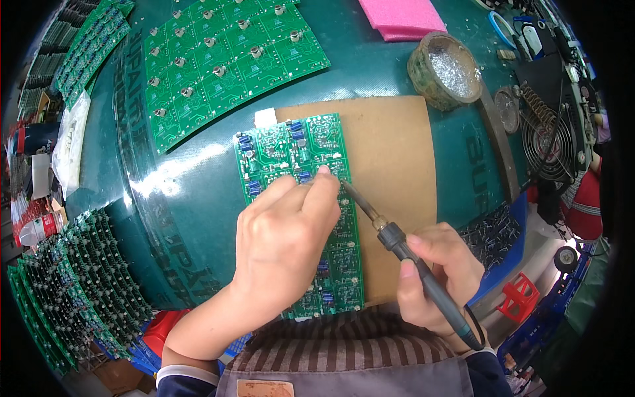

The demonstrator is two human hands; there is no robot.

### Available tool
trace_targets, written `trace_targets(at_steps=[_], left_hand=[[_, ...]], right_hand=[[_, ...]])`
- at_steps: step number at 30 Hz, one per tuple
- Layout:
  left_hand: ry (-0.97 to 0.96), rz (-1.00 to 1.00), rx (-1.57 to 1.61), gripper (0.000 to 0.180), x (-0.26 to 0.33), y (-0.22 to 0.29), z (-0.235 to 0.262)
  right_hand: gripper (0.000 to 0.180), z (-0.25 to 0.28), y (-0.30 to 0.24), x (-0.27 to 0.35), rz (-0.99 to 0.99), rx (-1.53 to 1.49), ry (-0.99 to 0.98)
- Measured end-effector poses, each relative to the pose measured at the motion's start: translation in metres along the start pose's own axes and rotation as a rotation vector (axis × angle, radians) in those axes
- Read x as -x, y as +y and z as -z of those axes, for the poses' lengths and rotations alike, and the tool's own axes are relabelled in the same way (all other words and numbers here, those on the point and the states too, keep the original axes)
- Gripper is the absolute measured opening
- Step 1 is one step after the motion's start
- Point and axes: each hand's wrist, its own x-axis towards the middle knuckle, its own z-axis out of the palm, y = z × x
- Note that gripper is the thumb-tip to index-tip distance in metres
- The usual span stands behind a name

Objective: The person solders electronic components onto circuit boards using a soldering iron, places the completed boards onto a stack, and takes another circuit board to solder.

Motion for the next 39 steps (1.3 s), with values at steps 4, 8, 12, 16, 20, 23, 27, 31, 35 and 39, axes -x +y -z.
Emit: trace_targets(at_steps=[4, 8, 12, 16, 20, 23, 27, 31, 35, 39], left_hand=[[-0.043, 0.075, -0.057, 0.013, 0.0, 0.007, 0.004], [-0.054, 0.092, -0.069, 0.012, 0.003, 0.008, 0.005], [-0.013, -0.084, -0.07, 0.012, 0.002, 0.0, 0.004], [-0.162, 0.042, 0.033, 0.024, 0.017, 0.021, 0.019], [-0.223, 0.084, 0.017, 0.026, 0.032, 0.029, 0.018], [-0.179, 0.037, -0.049, 0.025, 0.036, 0.027, 0.012], [-0.072, -0.01, -0.096, 0.02, 0.038, 0.026, 0.004], [-0.074, 0.056, -0.111, 0.014, 0.037, 0.032, 0.004], [-0.097, 0.074, -0.134, 0.013, 0.036, 0.033, 0.005], [0.005, -0.02, -0.052, 0.02, 0.037, 0.025, 0.0]], right_hand=[[0.025, -0.001, -0.001, 0.001, 0.022, -0.011, 0.019], [0.025, 0.005, -0.003, 0.005, 0.008, -0.005, 0.021], [0.025, 0.01, -0.002, 0.011, 0.009, -0.006, 0.068], [0.026, 0.016, -0.007, 0.026, 0.019, 0.021, 0.043], [0.026, 0.012, -0.01, 0.042, 0.016, -0.005, 0.054], [0.026, 0.009, -0.009, 0.043, 0.013, 0.001, 0.038], [0.025, 0.005, -0.009, 0.043, 0.005, -0.004, 0.041], [0.025, 0.003, -0.01, 0.042, 0.046, 0.01, 0.049], [0.025, 0.004, -0.013, 0.042, 0.052, 0.037, 0.042], [0.024, 0.005, -0.014, 0.042, 0.025, 0.02, 0.018]])
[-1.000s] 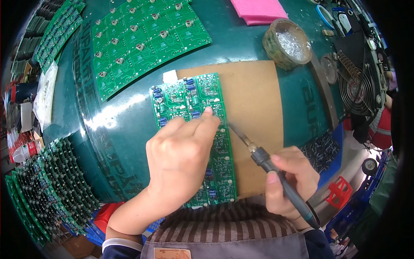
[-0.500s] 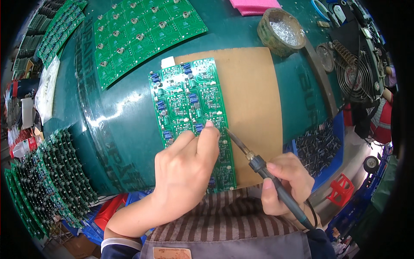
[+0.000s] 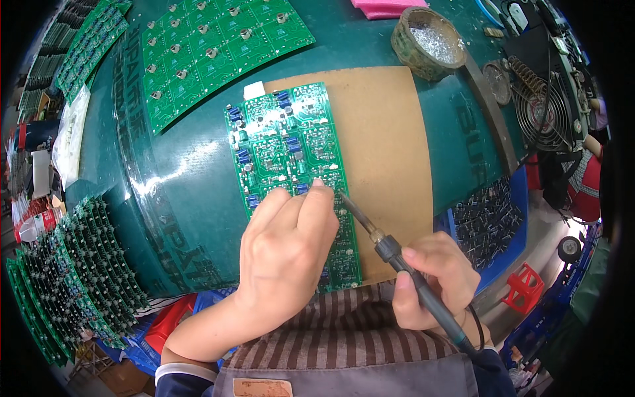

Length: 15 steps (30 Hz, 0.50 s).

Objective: The person solders electronic components onto circuit boards using a soldering iron, places the completed boards onto a stack, and takes another circuit board to solder.

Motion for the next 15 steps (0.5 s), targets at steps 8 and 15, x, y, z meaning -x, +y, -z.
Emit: trace_targets(at_steps=[8, 15], left_hand=[[0.004, 0.052, -0.08, 0.02, 0.002, 0.005, -0.003], [-0.043, 0.101, -0.05, 0.014, 0.001, 0.008, 0.002]], right_hand=[[0.024, -0.002, 0.001, -0.002, 0.0, -0.004, 0.013], [0.024, 0.016, 0.003, -0.008, -0.023, -0.02, 0.003]])
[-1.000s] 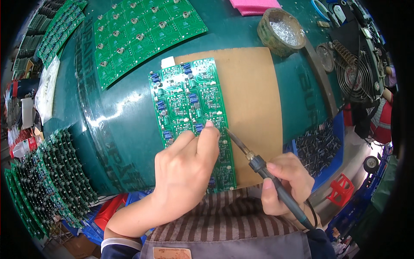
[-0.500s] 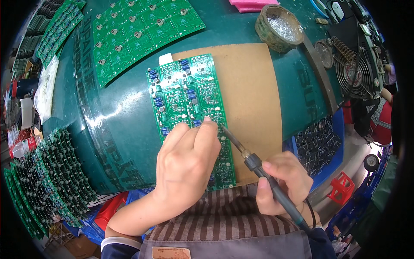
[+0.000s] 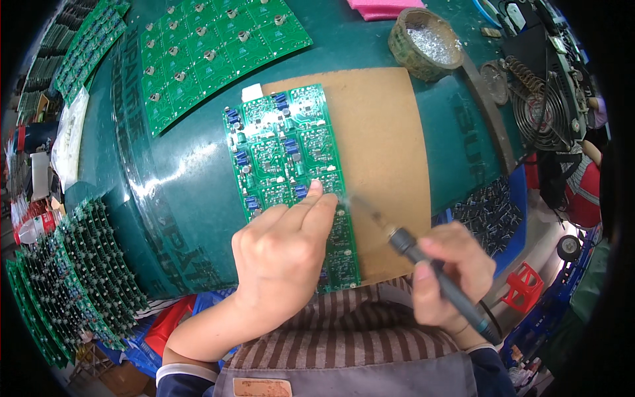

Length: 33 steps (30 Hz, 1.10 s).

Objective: The person solders electronic components onto circuit boards using a soldering iron, places the completed boards onto a stack, and takes another circuit board to solder.

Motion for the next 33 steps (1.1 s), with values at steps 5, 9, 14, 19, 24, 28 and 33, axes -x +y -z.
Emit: trace_targets(at_steps=[5, 9, 14, 19, 24, 28, 33], left_hand=[[-0.079, -0.025, 0.015, 0.015, -0.003, 0.004, 0.01], [-0.143, 0.087, 0.132, 0.012, 0.002, 0.009, 0.015], [-0.207, 0.066, 0.112, 0.01, 0.024, 0.017, 0.023], [-0.109, -0.008, 0.056, 0.012, 0.032, 0.016, 0.01], [-0.059, -0.08, 0.017, 0.012, 0.034, 0.011, 0.002], [-0.005, -0.106, -0.006, 0.009, 0.036, 0.011, -0.001], [-0.057, -0.042, -0.016, 0.013, 0.034, 0.015, 0.003]], right_hand=[[0.027, 0.016, 0.035, -0.022, -0.115, 0.296, 0.349], [0.019, 0.023, 0.088, -0.077, -0.086, 0.386, 0.414], [0.018, 0.01, 0.047, -0.03, 0.065, 0.343, 0.328], [0.025, 0.003, -0.002, 0.026, 0.096, 0.053, 0.039], [0.026, -0.005, -0.011, 0.042, 0.027, 0.008, -0.003], [0.024, -0.008, -0.011, 0.044, 0.024, 0.017, 0.006], [0.024, -0.006, -0.013, 0.047, 0.057, 0.046, -0.01]])
